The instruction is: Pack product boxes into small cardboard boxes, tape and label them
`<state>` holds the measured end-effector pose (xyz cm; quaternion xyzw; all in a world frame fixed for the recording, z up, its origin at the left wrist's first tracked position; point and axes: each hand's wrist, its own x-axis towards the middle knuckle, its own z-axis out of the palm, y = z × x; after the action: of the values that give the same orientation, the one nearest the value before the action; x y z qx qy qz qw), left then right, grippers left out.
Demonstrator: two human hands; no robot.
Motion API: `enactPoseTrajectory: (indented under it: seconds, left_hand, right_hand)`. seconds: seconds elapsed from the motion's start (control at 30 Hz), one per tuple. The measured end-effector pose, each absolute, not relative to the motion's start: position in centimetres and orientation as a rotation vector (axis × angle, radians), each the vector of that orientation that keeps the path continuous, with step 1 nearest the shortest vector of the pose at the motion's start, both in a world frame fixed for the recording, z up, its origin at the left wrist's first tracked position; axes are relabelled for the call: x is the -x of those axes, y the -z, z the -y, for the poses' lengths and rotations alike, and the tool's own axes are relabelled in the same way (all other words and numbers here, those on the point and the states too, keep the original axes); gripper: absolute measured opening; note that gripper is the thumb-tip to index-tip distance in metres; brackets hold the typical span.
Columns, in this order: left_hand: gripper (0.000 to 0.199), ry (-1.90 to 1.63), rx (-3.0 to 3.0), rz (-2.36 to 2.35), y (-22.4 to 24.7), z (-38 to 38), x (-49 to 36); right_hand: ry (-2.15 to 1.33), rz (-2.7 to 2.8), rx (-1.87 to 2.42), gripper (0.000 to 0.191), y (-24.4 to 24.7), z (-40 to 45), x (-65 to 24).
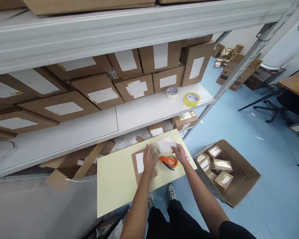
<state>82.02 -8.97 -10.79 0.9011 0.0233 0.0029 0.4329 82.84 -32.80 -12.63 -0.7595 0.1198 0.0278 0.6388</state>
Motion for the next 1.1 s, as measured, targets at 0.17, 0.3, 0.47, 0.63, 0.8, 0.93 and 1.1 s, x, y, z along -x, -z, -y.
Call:
enactPoseTrajectory:
  seconds: [0.17, 0.3, 0.47, 0.63, 0.8, 0.93, 1.1]
  left_hand:
    - [0.041, 0.397, -1.972, 0.418, 6.8, 11.8, -90.0]
    - [0.034, 0.691, -2.022, 0.481, 5.2, 12.1, -92.8]
    - [0.036, 0.758, -1.959, 0.422, 4.2, 12.6, -93.0]
    - [0.04, 0.611, -1.9, 0.281, 4.2, 12.0, -92.8]
    - [0.041, 0.584, -1.948, 0.223, 4.1, 11.7, -92.2]
    - [0.047, 0.498, -2.143, 0.291, 2.8, 12.6, -90.5]
    - [0.051, 0.349, -2.137, 0.21, -0.7, 11.3, -85.9]
  right_hand:
    - [-0.03, -0.272, 1.547, 0.041, 10.7, 35.4, -81.9]
    - [0.028, -0.296, 1.513, 0.039, 9.5, 37.3, -81.9]
    - [0.042, -0.347, 1.442, 0.042, 8.8, 37.7, -81.8]
    - [0.118, -0.473, 1.334, 0.049, 7.9, 38.3, -81.4]
    - [0.089, -0.423, 1.223, 0.05, 5.8, 38.9, -80.3]
    - [0.018, -0.318, 1.192, 0.049, 3.8, 37.5, -79.9]
    - [-0.138, -0.106, 1.191, 0.043, 1.9, 35.3, -79.7]
